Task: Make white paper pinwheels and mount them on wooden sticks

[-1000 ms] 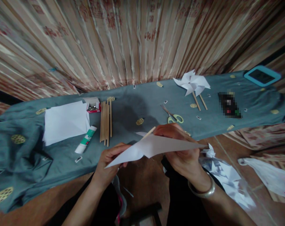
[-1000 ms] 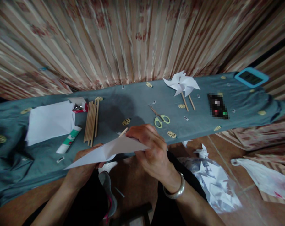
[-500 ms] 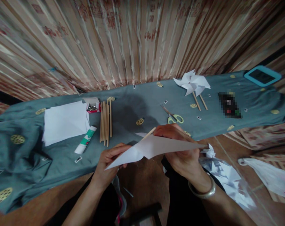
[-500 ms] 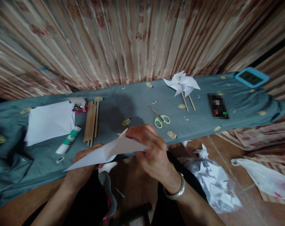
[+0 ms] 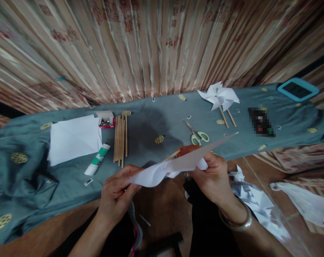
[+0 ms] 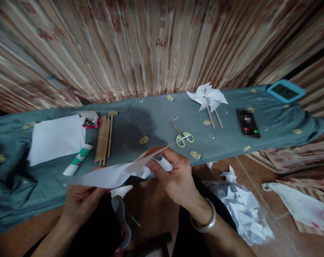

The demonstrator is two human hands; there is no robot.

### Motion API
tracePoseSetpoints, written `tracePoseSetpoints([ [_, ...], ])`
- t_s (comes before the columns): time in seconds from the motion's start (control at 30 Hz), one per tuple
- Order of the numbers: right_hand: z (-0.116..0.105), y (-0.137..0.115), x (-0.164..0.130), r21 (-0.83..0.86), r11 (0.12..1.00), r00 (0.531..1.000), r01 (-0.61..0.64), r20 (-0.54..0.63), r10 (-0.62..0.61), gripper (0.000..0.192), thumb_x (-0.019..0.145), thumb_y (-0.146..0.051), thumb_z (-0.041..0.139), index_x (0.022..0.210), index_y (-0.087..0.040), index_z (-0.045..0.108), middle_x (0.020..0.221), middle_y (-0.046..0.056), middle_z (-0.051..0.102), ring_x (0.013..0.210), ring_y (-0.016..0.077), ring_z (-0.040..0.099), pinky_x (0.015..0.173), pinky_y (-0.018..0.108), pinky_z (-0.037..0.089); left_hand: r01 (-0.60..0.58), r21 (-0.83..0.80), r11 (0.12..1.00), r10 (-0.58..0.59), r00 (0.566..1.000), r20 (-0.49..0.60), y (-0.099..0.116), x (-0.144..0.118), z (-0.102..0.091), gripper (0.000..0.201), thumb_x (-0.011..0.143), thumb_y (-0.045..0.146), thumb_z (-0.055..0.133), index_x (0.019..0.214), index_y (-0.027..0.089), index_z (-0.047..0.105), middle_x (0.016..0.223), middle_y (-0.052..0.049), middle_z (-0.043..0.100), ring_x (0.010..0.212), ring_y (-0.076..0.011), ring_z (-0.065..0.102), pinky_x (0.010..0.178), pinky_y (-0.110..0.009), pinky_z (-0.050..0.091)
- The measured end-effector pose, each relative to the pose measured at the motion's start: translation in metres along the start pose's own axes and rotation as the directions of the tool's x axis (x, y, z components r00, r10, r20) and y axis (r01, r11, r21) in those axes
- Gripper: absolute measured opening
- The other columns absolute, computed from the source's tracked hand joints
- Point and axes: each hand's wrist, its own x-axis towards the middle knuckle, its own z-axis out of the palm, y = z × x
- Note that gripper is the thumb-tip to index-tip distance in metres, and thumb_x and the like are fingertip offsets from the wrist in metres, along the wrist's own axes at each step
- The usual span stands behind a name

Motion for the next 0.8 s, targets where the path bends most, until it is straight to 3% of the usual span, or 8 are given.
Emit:
tracePoseSetpoints([
  [0.07,-0.001,0.002,-0.002,0.015,1.0,1.0,0.009,0.022,-0.01,0.01,0.083,-0.016,0.064,0.087,-0.024,0.07,0.082,-0.002,0.072,0.07,0.0116,0.067,0.063,0.022,0.054,-0.053,0.042,0.998,0.053,0.999,-0.001,0.008,0.001,-0.003,0.018,0.087,0.022,0.058,0.079,0.019,0.074,0.074,-0.002,0.07,0.062,-0.0123,0.064,0.053,-0.019,0.048],
  [0.2,0.0,0.007,-0.005,0.068,0.998,0.999,0.015,0.037,-0.017,0.01,0.083,-0.016,0.064,0.088,-0.023,0.069,0.09,0.0,0.072,0.08,0.0144,0.068,0.071,0.026,0.055,-0.127,0.107,0.986,0.127,0.992,0.004,0.015,-0.004,-0.008,0.023,0.09,0.017,0.054,0.101,0.022,0.074,0.081,-0.002,0.072,0.07,-0.0119,0.068,0.058,-0.017,0.052],
  [0.43,0.002,0.007,-0.01,0.019,1.0,0.999,0.016,-0.041,-0.015,0.025,0.077,-0.01,0.064,0.096,-0.027,0.068,0.096,0.0,0.073,0.09,0.0171,0.068,0.078,0.028,0.056,-0.16,0.206,0.965,0.152,0.987,0.055,0.011,-0.013,-0.014,0.027,0.088,0.008,0.056,0.107,0.021,0.069,0.089,-0.001,0.07,0.077,-0.0087,0.068,0.063,-0.012,0.053],
  [0.57,-0.001,0.006,-0.011,-0.042,0.999,1.0,0.0,0.024,0.001,0.033,0.081,-0.012,0.058,0.109,-0.027,0.066,0.103,0.003,0.073,0.092,0.0196,0.069,0.079,0.032,0.057,-0.167,0.247,0.955,0.149,0.985,0.091,0.012,-0.016,-0.018,0.032,0.088,0.004,0.053,0.111,0.022,0.067,0.092,0.0,0.069,0.081,-0.0086,0.068,0.066,-0.012,0.054],
  [0.8,-0.004,0.01,-0.011,-0.075,0.994,0.992,0.085,0.1,-0.077,0.025,0.084,-0.018,0.056,0.103,-0.027,0.069,0.102,0.005,0.073,0.09,0.023,0.07,0.077,0.036,0.059,-0.189,0.274,0.943,0.162,0.98,0.12,0.014,-0.021,-0.019,0.03,0.091,0.007,0.049,0.114,0.02,0.064,0.094,0.0,0.067,0.084,-0.0057,0.066,0.07,-0.009,0.052],
])
